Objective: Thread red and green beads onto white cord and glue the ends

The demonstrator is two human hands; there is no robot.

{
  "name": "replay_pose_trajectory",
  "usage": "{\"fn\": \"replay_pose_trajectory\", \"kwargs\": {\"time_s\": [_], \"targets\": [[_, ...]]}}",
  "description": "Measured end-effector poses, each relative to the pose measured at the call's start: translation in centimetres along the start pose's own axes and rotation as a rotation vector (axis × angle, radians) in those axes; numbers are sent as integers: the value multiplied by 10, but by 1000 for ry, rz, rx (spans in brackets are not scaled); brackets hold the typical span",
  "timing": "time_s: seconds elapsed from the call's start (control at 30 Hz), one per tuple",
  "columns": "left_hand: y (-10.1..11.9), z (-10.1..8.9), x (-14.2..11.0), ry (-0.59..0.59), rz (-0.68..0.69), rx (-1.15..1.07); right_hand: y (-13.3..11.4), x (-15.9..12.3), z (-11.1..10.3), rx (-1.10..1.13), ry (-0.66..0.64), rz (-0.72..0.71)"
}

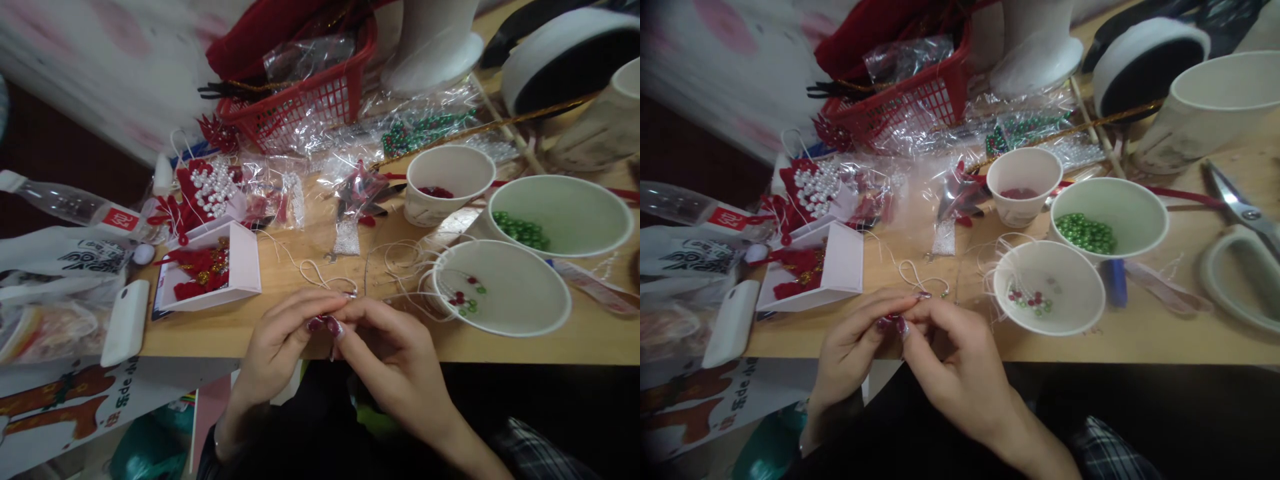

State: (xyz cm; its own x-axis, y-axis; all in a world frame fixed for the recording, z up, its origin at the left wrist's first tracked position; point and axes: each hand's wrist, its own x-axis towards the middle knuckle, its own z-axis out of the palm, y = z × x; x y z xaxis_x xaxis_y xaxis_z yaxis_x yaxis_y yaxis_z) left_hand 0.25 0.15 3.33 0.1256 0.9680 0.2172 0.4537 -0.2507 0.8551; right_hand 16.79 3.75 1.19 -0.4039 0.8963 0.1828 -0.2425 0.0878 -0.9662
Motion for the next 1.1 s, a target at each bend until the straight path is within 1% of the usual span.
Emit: {"fn": "replay_pose_trajectory", "kwargs": {"time_s": [0.1, 0.2, 0.3, 0.4, 0.53, 0.6, 0.73, 0.87, 1.0, 1.1], "targets": [[2, 0, -1, 14, 15, 49, 0, 2, 0, -67, 19, -88], [2, 3, -2, 80, -15, 12, 2, 3, 0, -113, 29, -146], [2, 8, -2, 174, -64, -120, 3, 3, 0, -109, 17, -181], [1, 12, -3, 241, -55, -272, 4, 2, 0, -105, 11, -194], [-1, 14, -2, 255, -75, -347, 2, 3, -1, -91, -11, -161], [-5, 14, -1, 286, -77, -358, 1, 3, -1, -83, -25, -127], [-14, 11, -2, 340, -37, -327, 2, 2, -3, -71, -56, -96], [-20, 9, -5, 364, 18, -273, 3, 2, -3, -62, -81, -84], [-19, 12, -6, 356, 40, -260, 1, 4, -3, -56, -107, -63], [-14, 14, -6, 355, -13, -253, 1, 4, -3, -64, -122, -67]]}}
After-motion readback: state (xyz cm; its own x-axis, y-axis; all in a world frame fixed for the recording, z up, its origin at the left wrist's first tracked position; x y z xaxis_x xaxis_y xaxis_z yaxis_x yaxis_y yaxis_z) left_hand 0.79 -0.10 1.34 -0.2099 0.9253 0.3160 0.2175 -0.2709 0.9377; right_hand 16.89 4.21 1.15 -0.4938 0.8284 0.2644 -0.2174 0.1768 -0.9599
